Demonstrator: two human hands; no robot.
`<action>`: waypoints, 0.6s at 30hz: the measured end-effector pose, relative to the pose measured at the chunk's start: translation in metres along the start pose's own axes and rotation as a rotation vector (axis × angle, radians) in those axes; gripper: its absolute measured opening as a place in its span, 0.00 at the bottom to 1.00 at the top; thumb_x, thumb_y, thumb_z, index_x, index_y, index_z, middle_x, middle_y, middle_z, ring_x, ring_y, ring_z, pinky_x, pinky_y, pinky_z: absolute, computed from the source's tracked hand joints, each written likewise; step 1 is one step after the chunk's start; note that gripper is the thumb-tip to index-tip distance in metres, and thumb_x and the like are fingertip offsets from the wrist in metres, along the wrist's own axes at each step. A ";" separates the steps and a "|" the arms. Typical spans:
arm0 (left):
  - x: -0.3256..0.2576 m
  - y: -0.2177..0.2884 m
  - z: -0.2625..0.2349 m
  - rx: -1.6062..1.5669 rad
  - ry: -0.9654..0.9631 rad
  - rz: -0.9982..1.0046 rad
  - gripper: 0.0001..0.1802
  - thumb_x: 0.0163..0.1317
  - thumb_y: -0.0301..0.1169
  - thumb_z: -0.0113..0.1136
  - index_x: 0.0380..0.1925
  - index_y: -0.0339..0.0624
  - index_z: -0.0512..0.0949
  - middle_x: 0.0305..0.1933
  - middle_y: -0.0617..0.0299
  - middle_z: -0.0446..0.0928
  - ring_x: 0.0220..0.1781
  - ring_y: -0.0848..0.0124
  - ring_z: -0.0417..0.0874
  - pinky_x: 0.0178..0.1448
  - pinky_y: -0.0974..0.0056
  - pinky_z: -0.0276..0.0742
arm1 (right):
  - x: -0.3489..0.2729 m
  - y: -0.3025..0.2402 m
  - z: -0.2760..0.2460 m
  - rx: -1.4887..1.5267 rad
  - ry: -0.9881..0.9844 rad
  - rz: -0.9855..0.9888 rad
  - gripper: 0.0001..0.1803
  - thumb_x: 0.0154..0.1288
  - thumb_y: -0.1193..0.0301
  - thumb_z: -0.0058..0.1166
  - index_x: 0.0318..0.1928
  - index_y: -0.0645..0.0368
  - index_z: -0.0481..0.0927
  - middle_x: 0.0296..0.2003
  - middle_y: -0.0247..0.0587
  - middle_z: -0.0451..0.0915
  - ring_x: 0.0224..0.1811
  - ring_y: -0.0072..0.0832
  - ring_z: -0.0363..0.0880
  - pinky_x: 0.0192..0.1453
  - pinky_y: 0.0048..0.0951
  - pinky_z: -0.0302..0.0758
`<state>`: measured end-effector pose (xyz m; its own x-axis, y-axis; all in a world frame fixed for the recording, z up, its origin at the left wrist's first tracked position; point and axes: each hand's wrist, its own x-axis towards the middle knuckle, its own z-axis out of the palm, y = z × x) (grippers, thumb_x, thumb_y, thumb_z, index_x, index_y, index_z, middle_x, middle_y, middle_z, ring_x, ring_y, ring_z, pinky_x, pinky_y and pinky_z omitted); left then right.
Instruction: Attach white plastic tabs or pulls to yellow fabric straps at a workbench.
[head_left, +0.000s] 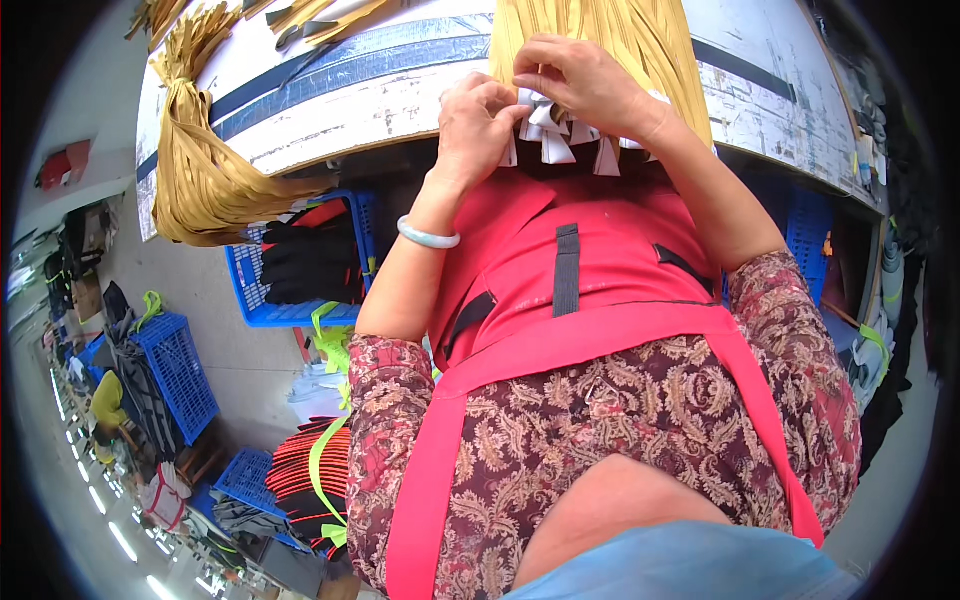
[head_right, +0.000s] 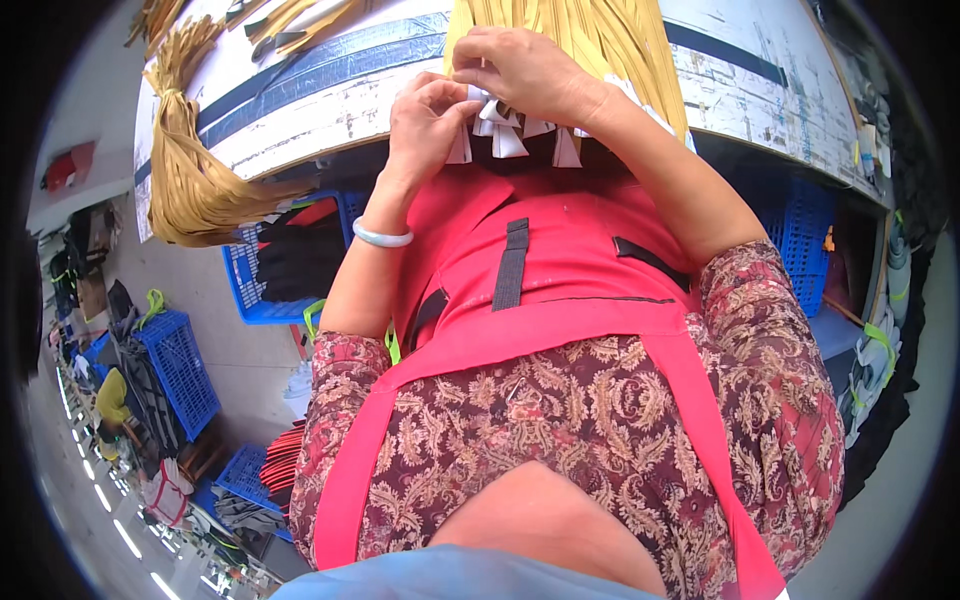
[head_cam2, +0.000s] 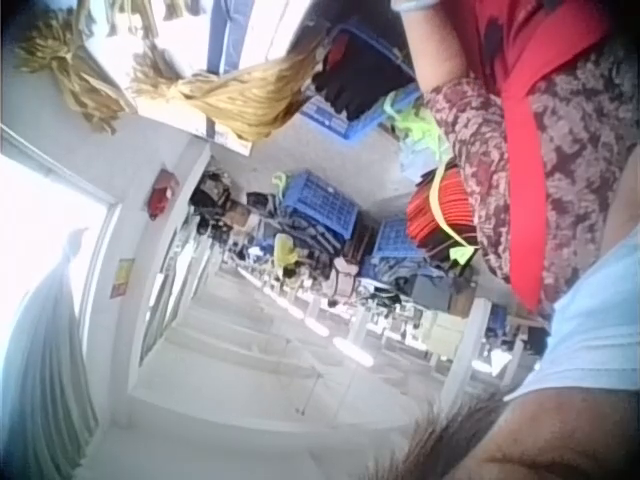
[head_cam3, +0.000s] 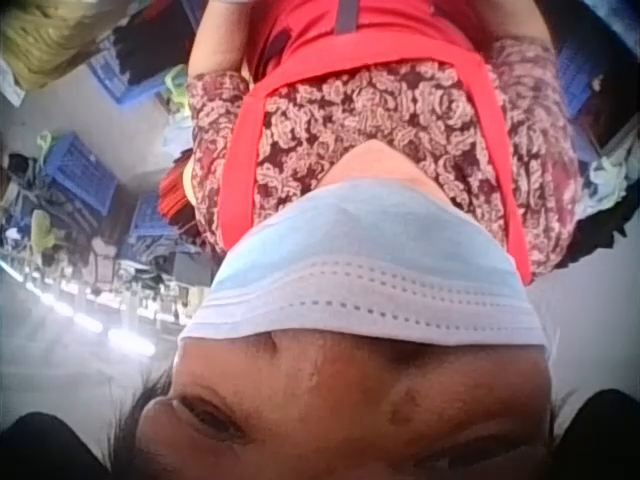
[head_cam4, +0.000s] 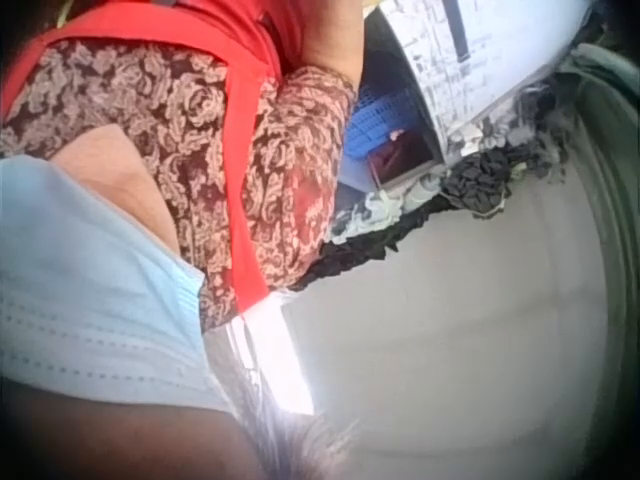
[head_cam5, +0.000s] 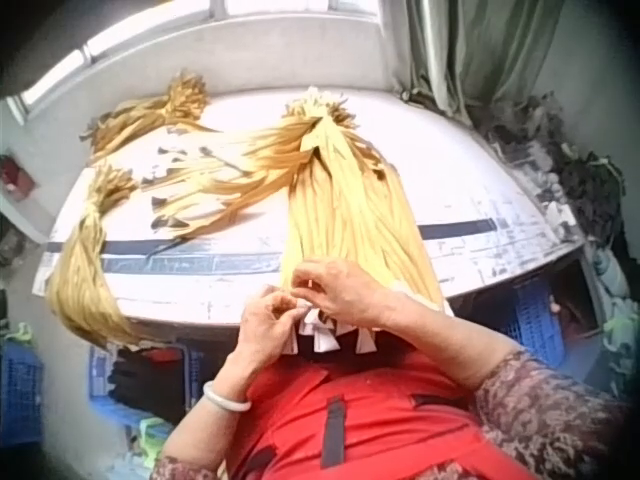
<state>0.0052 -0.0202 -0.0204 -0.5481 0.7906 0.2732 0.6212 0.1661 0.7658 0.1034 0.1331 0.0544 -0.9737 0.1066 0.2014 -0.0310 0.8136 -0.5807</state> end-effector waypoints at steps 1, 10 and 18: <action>0.000 -0.001 -0.001 -0.117 -0.048 -0.054 0.09 0.52 0.33 0.69 0.29 0.40 0.81 0.37 0.55 0.78 0.42 0.54 0.78 0.49 0.55 0.72 | 0.000 0.004 0.002 -0.003 -0.009 -0.011 0.07 0.64 0.72 0.58 0.39 0.61 0.77 0.36 0.43 0.79 0.34 0.40 0.78 0.40 0.36 0.74; 0.020 0.011 -0.055 -0.188 -0.139 0.096 0.04 0.62 0.23 0.60 0.36 0.35 0.77 0.40 0.58 0.80 0.41 0.64 0.83 0.47 0.64 0.76 | 0.024 -0.001 -0.008 0.117 -0.227 -0.015 0.07 0.63 0.74 0.58 0.37 0.61 0.74 0.29 0.41 0.76 0.31 0.33 0.76 0.38 0.32 0.74; 0.023 0.002 -0.048 -1.187 -0.088 -0.162 0.09 0.58 0.20 0.66 0.40 0.38 0.83 0.42 0.60 0.83 0.43 0.74 0.83 0.53 0.69 0.78 | 0.020 -0.002 -0.012 0.863 -0.131 0.214 0.08 0.70 0.69 0.55 0.42 0.61 0.76 0.31 0.31 0.77 0.32 0.16 0.78 0.39 0.20 0.78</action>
<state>-0.0336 -0.0301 0.0154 -0.5035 0.8558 0.1187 -0.3800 -0.3428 0.8592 0.0867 0.1405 0.0687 -0.9944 0.0980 -0.0402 0.0467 0.0657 -0.9967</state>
